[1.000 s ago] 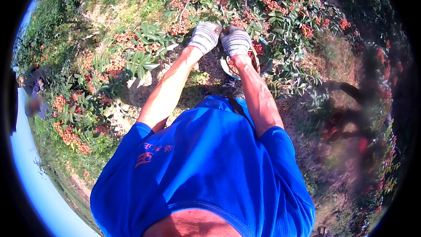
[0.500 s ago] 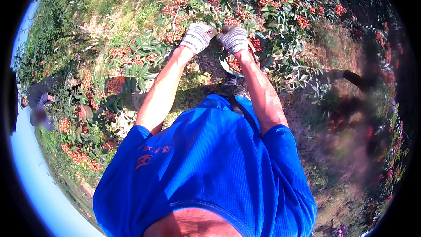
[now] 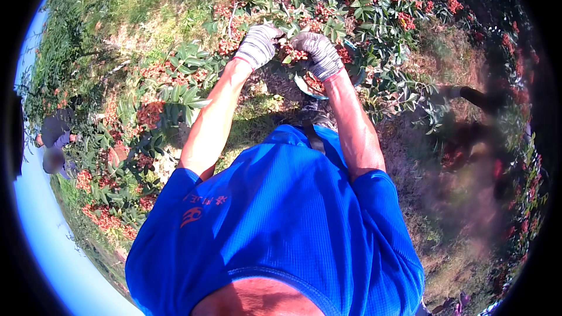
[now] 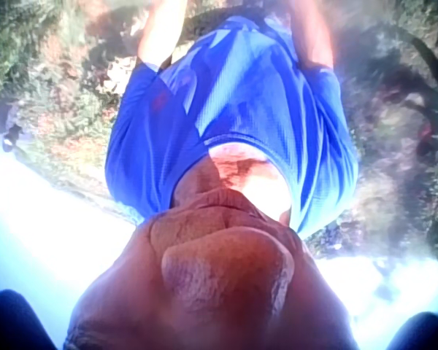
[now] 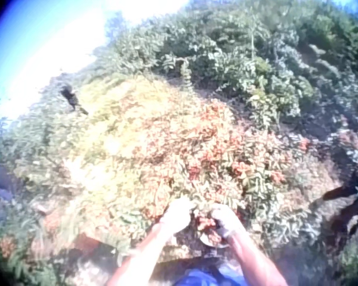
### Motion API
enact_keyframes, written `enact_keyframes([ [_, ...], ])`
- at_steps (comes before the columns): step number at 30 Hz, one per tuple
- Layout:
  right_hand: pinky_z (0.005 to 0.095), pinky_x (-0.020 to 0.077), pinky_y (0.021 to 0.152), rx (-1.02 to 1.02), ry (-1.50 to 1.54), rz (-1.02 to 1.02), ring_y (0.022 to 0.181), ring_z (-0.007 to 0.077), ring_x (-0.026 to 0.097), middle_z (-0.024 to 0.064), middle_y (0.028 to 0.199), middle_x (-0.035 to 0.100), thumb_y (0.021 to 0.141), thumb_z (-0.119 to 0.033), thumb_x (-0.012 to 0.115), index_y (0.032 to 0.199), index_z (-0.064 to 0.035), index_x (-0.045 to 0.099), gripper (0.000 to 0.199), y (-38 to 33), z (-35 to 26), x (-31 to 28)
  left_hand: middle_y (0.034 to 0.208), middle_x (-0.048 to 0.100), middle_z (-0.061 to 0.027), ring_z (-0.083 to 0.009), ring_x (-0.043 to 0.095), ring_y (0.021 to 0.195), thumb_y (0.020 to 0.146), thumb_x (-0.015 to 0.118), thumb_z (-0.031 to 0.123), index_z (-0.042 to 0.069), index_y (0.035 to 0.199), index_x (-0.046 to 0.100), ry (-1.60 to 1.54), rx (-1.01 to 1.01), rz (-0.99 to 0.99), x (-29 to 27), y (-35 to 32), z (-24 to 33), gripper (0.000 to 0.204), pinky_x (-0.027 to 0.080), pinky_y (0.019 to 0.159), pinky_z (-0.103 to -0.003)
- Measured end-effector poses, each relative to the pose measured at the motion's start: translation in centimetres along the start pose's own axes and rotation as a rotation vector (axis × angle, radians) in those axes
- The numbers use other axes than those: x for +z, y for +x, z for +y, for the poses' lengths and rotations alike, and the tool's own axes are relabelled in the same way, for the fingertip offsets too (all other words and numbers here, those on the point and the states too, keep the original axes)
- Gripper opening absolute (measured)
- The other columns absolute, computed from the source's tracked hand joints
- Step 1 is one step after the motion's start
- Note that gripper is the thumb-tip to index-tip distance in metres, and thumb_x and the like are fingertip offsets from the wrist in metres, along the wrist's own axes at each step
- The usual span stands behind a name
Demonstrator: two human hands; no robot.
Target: The person picks clusters of small reddish fruit from tree branches and places them into a basket by hand.
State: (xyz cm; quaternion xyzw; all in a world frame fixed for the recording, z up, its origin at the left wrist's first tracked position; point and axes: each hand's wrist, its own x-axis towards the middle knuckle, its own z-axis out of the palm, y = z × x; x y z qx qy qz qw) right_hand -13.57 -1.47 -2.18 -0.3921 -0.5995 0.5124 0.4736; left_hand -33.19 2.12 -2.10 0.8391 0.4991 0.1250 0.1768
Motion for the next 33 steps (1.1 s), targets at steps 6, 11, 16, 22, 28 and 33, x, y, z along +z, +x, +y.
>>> enact_keyframes([
  [6,0.0193,0.0386,0.047,0.428,0.346,0.208,0.051,0.0035,0.049,-0.0049,0.074,0.064,0.084,-0.019,0.072,0.101,-0.0054,0.071,0.022,-1.0,-4.0,-1.8,0.089,0.070,-0.0164,-0.0331,0.066,0.077,0.079,0.062,0.004,0.013,0.103,0.074,0.069,0.005,-0.063,0.2,0.3,-0.1,0.028,0.053,0.072,-0.038],
  [11,0.0197,0.0407,0.046,0.509,0.317,0.241,0.048,0.0045,0.051,-0.0052,0.069,0.060,0.086,-0.020,0.074,0.097,-0.0052,0.070,0.019,-4.2,-4.9,-2.6,0.087,0.072,-0.0141,-0.0249,0.066,0.072,0.080,0.063,-0.001,0.007,0.101,0.074,-0.267,-0.100,0.165,0.2,-1.9,1.7,0.025,0.053,0.067,-0.033],
  [16,0.0200,0.0436,0.050,0.427,0.121,0.216,0.054,0.0048,0.054,-0.0023,0.072,0.063,0.089,-0.019,0.071,0.098,-0.0032,0.071,0.019,-5.4,-5.6,-0.1,0.088,0.070,-0.0031,-0.0099,0.062,0.072,0.091,0.065,0.011,0.005,0.104,0.070,-1.410,-0.613,0.211,0.8,-5.0,4.6,0.015,0.049,0.056,-0.025],
  [22,0.0434,0.0526,0.078,0.215,-0.594,-0.024,0.086,0.0395,0.066,0.0234,0.090,0.067,0.083,-0.014,0.067,0.106,-0.0024,0.068,0.026,-5.2,-5.6,5.2,0.084,0.067,-0.0011,-0.0138,0.059,0.076,0.089,0.070,0.038,0.008,0.094,0.070,-1.649,-0.842,0.286,3.5,-8.4,6.5,0.031,0.047,0.070,-0.028],
  [28,0.0438,0.0524,0.078,0.293,-0.641,0.029,0.086,0.0384,0.066,0.0215,0.090,0.068,0.080,-0.012,0.069,0.104,-0.0036,0.069,0.026,-5.5,-6.1,5.9,0.078,0.064,0.0012,-0.0133,0.059,0.069,0.087,0.073,0.028,0.009,0.087,0.067,-1.750,-0.977,0.359,3.0,-8.7,6.0,0.020,0.048,0.062,-0.030],
  [33,0.0352,0.0547,0.069,-0.057,-0.678,0.388,0.077,0.0290,0.069,0.0132,0.091,0.071,0.079,-0.015,0.076,0.101,-0.0054,0.070,0.026,-3.8,-6.2,2.8,0.080,0.067,-0.0035,-0.0147,0.063,0.065,0.089,0.071,0.025,0.007,0.090,0.065,-1.836,-0.966,0.317,2.0,-8.7,6.0,0.019,0.046,0.045,-0.028],
])
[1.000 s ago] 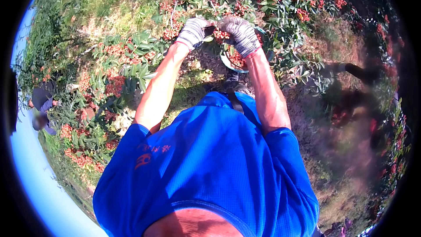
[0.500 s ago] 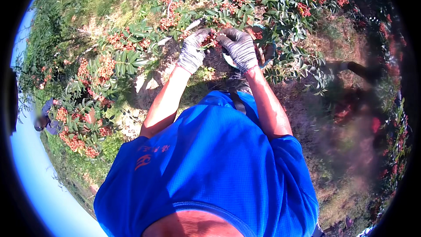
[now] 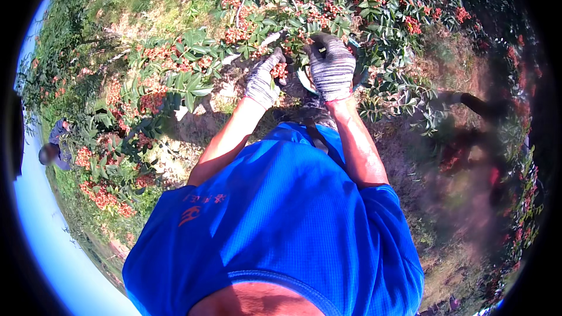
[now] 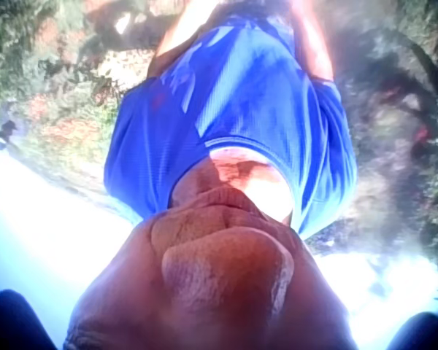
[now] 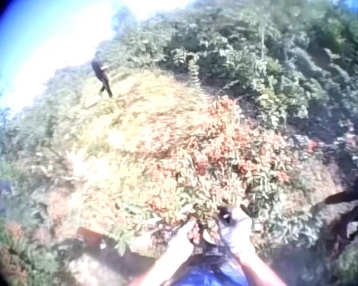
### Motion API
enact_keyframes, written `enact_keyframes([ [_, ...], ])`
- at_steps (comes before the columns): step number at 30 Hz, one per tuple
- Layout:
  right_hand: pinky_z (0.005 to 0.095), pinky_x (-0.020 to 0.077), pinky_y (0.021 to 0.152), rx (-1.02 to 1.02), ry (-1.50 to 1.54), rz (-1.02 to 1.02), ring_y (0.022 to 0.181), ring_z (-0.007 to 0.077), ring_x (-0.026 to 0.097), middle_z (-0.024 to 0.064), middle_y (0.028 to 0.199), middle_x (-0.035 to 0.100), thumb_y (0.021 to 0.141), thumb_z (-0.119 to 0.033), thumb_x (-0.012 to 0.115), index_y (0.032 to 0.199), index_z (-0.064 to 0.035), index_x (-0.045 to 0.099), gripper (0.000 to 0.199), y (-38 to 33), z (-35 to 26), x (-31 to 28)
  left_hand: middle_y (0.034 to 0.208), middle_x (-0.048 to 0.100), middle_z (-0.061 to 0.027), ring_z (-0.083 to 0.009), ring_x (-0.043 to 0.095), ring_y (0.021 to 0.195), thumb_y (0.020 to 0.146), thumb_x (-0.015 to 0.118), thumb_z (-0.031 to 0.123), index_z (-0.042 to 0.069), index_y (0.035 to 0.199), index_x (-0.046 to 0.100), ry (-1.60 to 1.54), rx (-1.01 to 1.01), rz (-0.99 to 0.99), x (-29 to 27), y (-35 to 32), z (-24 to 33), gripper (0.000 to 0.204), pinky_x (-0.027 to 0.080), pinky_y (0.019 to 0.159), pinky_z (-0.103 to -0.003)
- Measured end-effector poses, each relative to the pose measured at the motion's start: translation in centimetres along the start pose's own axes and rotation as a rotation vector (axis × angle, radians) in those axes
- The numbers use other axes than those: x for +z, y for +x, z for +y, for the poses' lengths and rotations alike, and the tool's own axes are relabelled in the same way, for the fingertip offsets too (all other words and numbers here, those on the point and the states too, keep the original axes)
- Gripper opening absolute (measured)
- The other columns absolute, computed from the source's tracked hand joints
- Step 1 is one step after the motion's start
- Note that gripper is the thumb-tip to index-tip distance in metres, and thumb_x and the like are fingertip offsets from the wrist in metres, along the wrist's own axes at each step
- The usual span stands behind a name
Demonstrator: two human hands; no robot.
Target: The person picks clusters of small reddish fruit from tree branches and places them into a basket by hand.
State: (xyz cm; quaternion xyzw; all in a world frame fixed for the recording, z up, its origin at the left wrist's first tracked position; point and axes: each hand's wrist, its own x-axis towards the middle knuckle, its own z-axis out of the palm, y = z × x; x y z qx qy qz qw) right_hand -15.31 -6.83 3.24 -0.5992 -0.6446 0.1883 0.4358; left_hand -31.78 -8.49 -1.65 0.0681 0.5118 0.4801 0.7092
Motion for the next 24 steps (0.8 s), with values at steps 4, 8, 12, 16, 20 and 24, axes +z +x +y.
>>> enact_keyframes([
  [4,0.0362,0.0540,0.079,0.009,-0.123,-0.199,0.088,0.0284,0.067,0.0126,0.098,0.069,0.075,-0.007,0.076,0.112,-0.0099,0.068,0.038,2.5,2.3,1.4,0.082,0.068,-0.0074,-0.0160,0.063,0.061,0.093,0.065,0.023,0.007,0.093,0.063,-0.024,0.029,-0.127,0.1,0.1,-0.1,0.017,0.041,0.040,-0.025],
  [8,0.0387,0.0527,0.084,0.047,-0.213,-0.332,0.093,0.0319,0.067,0.0169,0.100,0.069,0.077,-0.012,0.075,0.108,-0.0075,0.070,0.032,2.8,3.5,3.4,0.085,0.068,-0.0091,-0.0159,0.062,0.059,0.088,0.069,0.010,0.003,0.100,0.063,0.074,0.162,-0.091,0.4,0.5,-0.1,0.015,0.045,0.043,-0.026],
  [12,0.0362,0.0546,0.078,0.007,-0.067,-0.218,0.088,0.0282,0.069,0.0160,0.098,0.070,0.078,-0.006,0.072,0.107,-0.0052,0.069,0.029,2.0,3.5,4.6,0.087,0.067,-0.0048,-0.0120,0.062,0.073,0.082,0.072,-0.001,0.001,0.118,0.062,0.392,0.264,-0.097,0.6,0.7,0.6,0.037,0.052,0.065,-0.026],
  [16,0.0326,0.0552,0.076,0.051,0.114,-0.152,0.082,0.0223,0.070,0.0131,0.094,0.071,0.081,-0.001,0.068,0.108,-0.0048,0.068,0.028,1.4,3.5,4.8,0.081,0.063,-0.0006,-0.0080,0.056,0.070,0.075,0.078,0.002,0.003,0.123,0.062,0.710,0.545,-0.061,2.0,1.9,1.6,0.051,0.049,0.065,-0.023],
  [20,0.0327,0.0552,0.077,-0.003,0.125,-0.126,0.085,0.0231,0.071,0.0134,0.095,0.072,0.080,0.001,0.065,0.109,-0.0055,0.068,0.030,1.6,3.9,4.7,0.070,0.057,-0.0001,-0.0095,0.049,0.061,0.074,0.078,0.005,0.001,0.116,0.065,0.889,0.637,-0.023,3.5,3.1,2.0,0.045,0.046,0.060,-0.026],
  [24,0.0375,0.0549,0.081,0.068,0.138,-0.215,0.095,0.0319,0.069,0.0173,0.105,0.070,0.083,0.003,0.057,0.113,-0.0066,0.065,0.033,2.0,4.1,4.0,0.072,0.065,-0.0051,-0.0104,0.057,0.065,0.078,0.074,0.011,0.002,0.106,0.071,1.050,0.773,-0.014,3.9,4.5,1.8,0.030,0.049,0.062,-0.028],
])
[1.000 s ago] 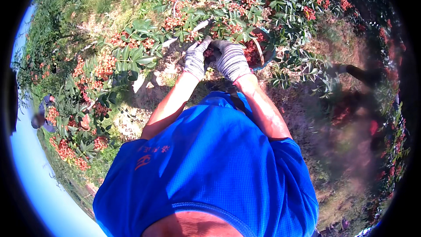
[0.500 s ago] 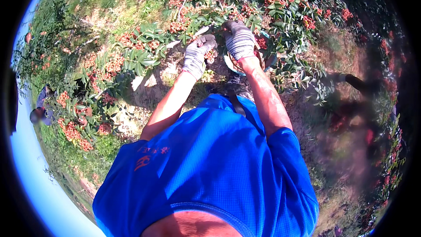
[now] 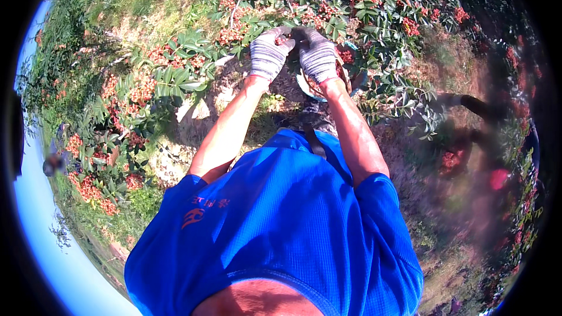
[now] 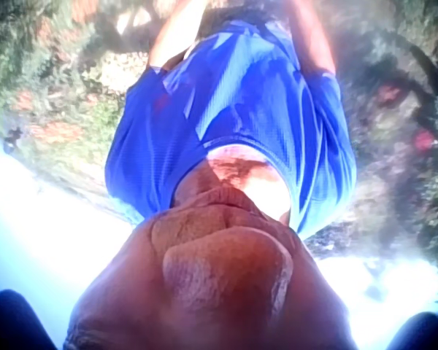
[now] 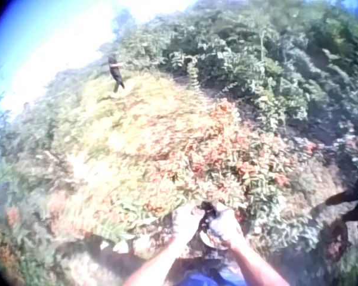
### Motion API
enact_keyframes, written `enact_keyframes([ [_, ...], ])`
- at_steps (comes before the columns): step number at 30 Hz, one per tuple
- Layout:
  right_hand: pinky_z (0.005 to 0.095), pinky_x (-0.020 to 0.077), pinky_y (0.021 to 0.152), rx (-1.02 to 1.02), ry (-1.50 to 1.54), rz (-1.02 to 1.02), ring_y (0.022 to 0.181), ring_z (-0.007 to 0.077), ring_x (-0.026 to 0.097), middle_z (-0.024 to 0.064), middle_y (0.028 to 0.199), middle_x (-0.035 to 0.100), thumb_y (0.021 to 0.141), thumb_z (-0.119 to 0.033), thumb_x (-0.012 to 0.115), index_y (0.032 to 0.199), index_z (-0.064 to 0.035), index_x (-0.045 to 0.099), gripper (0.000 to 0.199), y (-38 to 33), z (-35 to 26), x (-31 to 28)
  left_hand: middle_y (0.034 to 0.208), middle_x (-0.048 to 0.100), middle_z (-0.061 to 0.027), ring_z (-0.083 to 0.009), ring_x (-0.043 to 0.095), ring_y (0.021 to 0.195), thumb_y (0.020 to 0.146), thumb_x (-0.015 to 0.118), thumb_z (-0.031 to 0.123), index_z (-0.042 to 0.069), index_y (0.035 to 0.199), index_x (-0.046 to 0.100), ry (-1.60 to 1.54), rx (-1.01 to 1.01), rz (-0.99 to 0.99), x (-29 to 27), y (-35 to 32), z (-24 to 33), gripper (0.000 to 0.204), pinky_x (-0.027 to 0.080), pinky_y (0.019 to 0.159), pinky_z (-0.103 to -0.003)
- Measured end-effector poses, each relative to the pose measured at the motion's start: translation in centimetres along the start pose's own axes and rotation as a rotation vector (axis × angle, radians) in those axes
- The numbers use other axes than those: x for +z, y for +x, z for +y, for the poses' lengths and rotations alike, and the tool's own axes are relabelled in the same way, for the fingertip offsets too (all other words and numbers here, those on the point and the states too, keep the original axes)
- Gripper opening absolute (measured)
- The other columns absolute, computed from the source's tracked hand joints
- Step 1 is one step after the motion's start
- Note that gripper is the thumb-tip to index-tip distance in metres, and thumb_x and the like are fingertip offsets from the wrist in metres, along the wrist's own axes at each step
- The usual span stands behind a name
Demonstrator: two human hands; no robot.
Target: The person picks clusters of small reddish fruit from tree branches and places them into a basket by hand.
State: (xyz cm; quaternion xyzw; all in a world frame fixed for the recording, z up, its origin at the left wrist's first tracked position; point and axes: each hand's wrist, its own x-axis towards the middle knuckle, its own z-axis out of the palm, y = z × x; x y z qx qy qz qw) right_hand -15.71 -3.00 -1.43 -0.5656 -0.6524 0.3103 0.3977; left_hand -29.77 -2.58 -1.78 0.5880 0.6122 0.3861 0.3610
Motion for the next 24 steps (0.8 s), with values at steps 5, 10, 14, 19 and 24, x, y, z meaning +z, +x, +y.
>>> enact_keyframes([
  [5,0.0371,0.0543,0.082,0.197,-0.016,-0.122,0.096,0.0311,0.069,0.0178,0.106,0.069,0.083,-0.005,0.064,0.118,-0.0084,0.064,0.035,0.5,0.2,-1.0,0.073,0.069,-0.0085,-0.0156,0.061,0.063,0.079,0.071,0.011,0.001,0.095,0.073,0.094,0.041,0.005,0.8,0.9,-1.2,0.019,0.050,0.064,-0.030],
  [10,0.0433,0.0525,0.081,0.056,-0.388,-0.233,0.095,0.0338,0.066,0.0149,0.103,0.069,0.086,-0.021,0.065,0.110,-0.0119,0.068,0.026,1.4,0.9,-0.9,0.073,0.068,-0.0121,-0.0203,0.061,0.062,0.082,0.069,0.015,0.002,0.091,0.072,0.130,0.040,0.007,0.8,0.8,-2.0,0.016,0.050,0.064,-0.033],
  [14,0.0461,0.0519,0.078,0.031,-0.547,-0.298,0.092,0.0363,0.065,0.0159,0.099,0.067,0.087,-0.026,0.062,0.104,-0.0141,0.069,0.022,1.8,1.0,-0.6,0.064,0.058,-0.0162,-0.0290,0.056,0.057,0.085,0.066,0.018,0.003,0.081,0.069,0.378,0.235,0.143,0.8,0.7,-2.9,0.016,0.045,0.058,-0.039],
  [19,0.0435,0.0519,0.077,0.042,-0.517,-0.167,0.088,0.0349,0.066,0.0144,0.095,0.069,0.086,-0.029,0.065,0.099,-0.0127,0.072,0.022,2.5,0.9,-0.5,0.069,0.063,-0.0157,-0.0273,0.061,0.061,0.085,0.061,0.010,0.001,0.083,0.067,0.421,0.019,0.107,-0.4,-0.4,-2.7,0.012,0.048,0.059,-0.037],
  [24,0.0358,0.0534,0.080,-0.007,-0.198,-0.101,0.088,0.0279,0.070,0.0148,0.095,0.071,0.083,-0.019,0.071,0.103,-0.0075,0.072,0.023,2.8,1.4,-1.5,0.068,0.064,-0.0022,-0.0084,0.054,0.052,0.085,0.067,0.004,0.004,0.087,0.067,-0.511,-0.408,-0.037,0.9,-5.9,-1.6,0.002,0.043,0.047,-0.024],
])
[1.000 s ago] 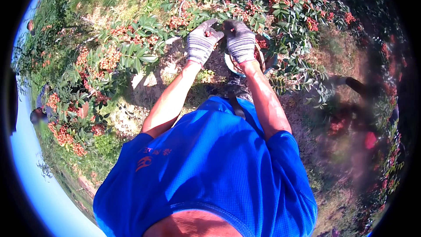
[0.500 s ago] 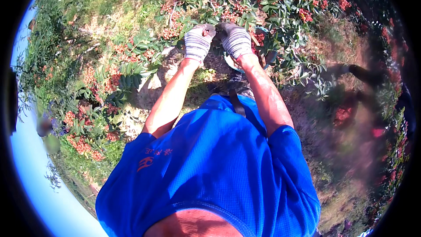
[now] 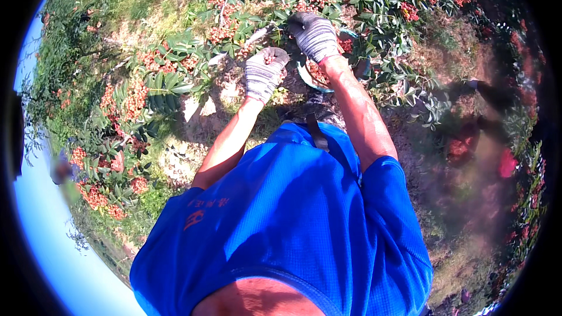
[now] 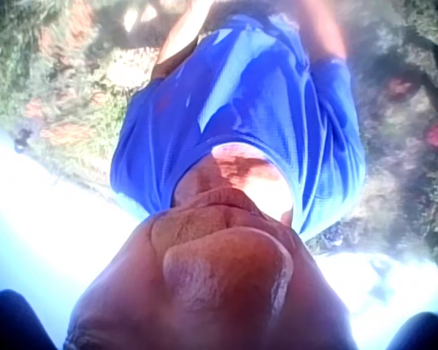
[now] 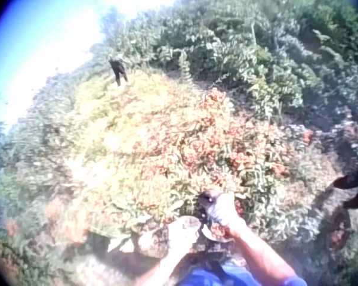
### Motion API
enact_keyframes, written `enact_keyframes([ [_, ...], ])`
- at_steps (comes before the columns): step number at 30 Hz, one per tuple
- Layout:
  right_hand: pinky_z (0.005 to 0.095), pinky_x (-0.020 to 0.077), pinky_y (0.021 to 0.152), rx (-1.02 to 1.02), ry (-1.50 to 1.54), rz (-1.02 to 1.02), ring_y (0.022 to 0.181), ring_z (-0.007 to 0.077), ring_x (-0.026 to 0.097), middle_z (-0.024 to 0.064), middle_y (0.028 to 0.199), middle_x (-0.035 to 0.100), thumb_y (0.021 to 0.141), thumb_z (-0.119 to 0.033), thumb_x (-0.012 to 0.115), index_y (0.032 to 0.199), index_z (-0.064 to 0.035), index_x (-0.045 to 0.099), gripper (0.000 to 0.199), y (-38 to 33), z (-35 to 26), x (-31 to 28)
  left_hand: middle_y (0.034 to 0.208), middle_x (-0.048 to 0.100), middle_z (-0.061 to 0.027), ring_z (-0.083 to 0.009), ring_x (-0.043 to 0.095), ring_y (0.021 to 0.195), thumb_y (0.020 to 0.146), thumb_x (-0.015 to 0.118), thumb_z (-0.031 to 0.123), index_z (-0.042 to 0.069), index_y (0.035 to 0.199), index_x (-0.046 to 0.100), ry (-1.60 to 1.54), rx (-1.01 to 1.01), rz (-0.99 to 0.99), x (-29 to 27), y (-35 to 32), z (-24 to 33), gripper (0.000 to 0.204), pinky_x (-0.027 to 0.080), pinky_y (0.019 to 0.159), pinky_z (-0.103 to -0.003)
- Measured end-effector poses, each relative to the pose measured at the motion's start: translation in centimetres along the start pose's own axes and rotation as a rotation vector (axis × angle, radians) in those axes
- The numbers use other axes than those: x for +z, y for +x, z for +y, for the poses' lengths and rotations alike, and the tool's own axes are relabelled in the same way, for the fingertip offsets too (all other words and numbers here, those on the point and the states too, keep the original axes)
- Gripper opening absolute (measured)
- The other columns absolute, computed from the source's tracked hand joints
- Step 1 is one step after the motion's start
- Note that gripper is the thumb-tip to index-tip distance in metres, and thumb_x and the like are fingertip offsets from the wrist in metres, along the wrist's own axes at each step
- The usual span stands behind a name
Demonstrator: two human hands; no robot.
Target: The person picks clusters of small reddish fruit from tree branches and places them into a basket by hand.
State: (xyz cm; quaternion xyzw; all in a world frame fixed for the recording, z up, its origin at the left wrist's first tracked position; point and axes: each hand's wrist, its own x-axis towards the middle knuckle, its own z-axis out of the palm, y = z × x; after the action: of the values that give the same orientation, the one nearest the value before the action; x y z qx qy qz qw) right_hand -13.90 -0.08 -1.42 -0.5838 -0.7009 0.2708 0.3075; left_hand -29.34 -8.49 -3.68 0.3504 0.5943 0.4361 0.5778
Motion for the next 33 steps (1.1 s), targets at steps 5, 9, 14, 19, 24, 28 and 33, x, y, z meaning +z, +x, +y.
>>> enact_keyframes([
  [5,0.0272,0.0535,0.078,0.176,0.354,0.130,0.085,0.0123,0.067,0.0090,0.096,0.073,0.088,-0.011,0.069,0.108,-0.0038,0.071,0.021,-3.8,1.3,-2.3,0.061,0.062,-0.0067,-0.0132,0.051,0.042,0.089,0.063,0.007,0.007,0.088,0.065,-0.329,-0.393,-0.060,-2.3,-2.2,-6.1,0.002,0.037,0.037,-0.025],
  [9,0.0274,0.0536,0.074,0.361,0.388,0.188,0.078,0.0113,0.067,0.0095,0.089,0.073,0.087,-0.012,0.069,0.103,-0.0049,0.073,0.017,-8.7,2.2,-4.4,0.082,0.064,-0.0095,-0.0213,0.063,0.062,0.090,0.058,0.001,0.009,0.105,0.056,-0.424,-0.575,0.104,-1.8,-1.2,-10.7,0.016,0.048,0.043,-0.032],
  [14,0.0205,0.0457,0.056,0.459,0.423,0.215,0.063,0.0041,0.054,0.0012,0.082,0.069,0.089,-0.009,0.068,0.106,-0.0022,0.071,0.018,-14.3,2.9,-5.7,0.102,0.068,-0.0078,-0.0229,0.065,0.093,0.093,0.058,0.017,0.011,0.118,0.061,-0.360,-0.748,-0.138,2.6,3.5,-12.6,0.026,0.057,0.079,-0.052],
  [19,0.0235,0.0480,0.061,0.561,0.407,0.248,0.066,0.0068,0.057,0.0035,0.084,0.070,0.089,-0.010,0.068,0.106,-0.0032,0.071,0.019,-17.2,3.5,-5.9,0.140,0.049,-0.0094,-0.0386,0.056,0.116,0.100,0.045,0.029,0.018,0.141,0.042,-0.261,-0.620,-0.285,3.9,5.9,-12.6,0.043,0.049,0.082,-0.054],
  [24,0.0280,0.0535,0.073,0.499,0.405,0.233,0.077,0.0137,0.067,0.0110,0.089,0.072,0.087,-0.008,0.067,0.102,-0.0041,0.072,0.016,-16.7,3.1,-4.7,0.101,0.070,-0.0104,-0.0217,0.065,0.074,0.090,0.063,0.009,0.007,0.108,0.064,-0.031,-0.495,-0.232,1.9,3.5,-10.5,0.018,0.045,0.052,-0.029],
  [28,0.0272,0.0527,0.073,0.427,0.462,0.162,0.078,0.0123,0.065,0.0082,0.090,0.071,0.088,-0.009,0.067,0.103,-0.0036,0.072,0.016,-15.2,1.7,-2.8,0.085,0.068,-0.0099,-0.0180,0.061,0.061,0.092,0.057,0.004,-0.001,0.104,0.063,-0.198,-0.398,-0.173,0.5,1.1,-7.3,0.014,0.052,0.050,-0.031],
  [33,0.0282,0.0525,0.077,0.283,0.442,0.106,0.081,0.0124,0.065,0.0082,0.094,0.072,0.088,-0.011,0.068,0.106,-0.0035,0.071,0.019,-12.5,0.1,-1.0,0.072,0.062,-0.0043,-0.0102,0.048,0.046,0.090,0.067,0.014,-0.002,0.101,0.066,0.006,-0.240,-0.067,0.1,-1.0,-3.3,0.020,0.042,0.038,-0.026],
])
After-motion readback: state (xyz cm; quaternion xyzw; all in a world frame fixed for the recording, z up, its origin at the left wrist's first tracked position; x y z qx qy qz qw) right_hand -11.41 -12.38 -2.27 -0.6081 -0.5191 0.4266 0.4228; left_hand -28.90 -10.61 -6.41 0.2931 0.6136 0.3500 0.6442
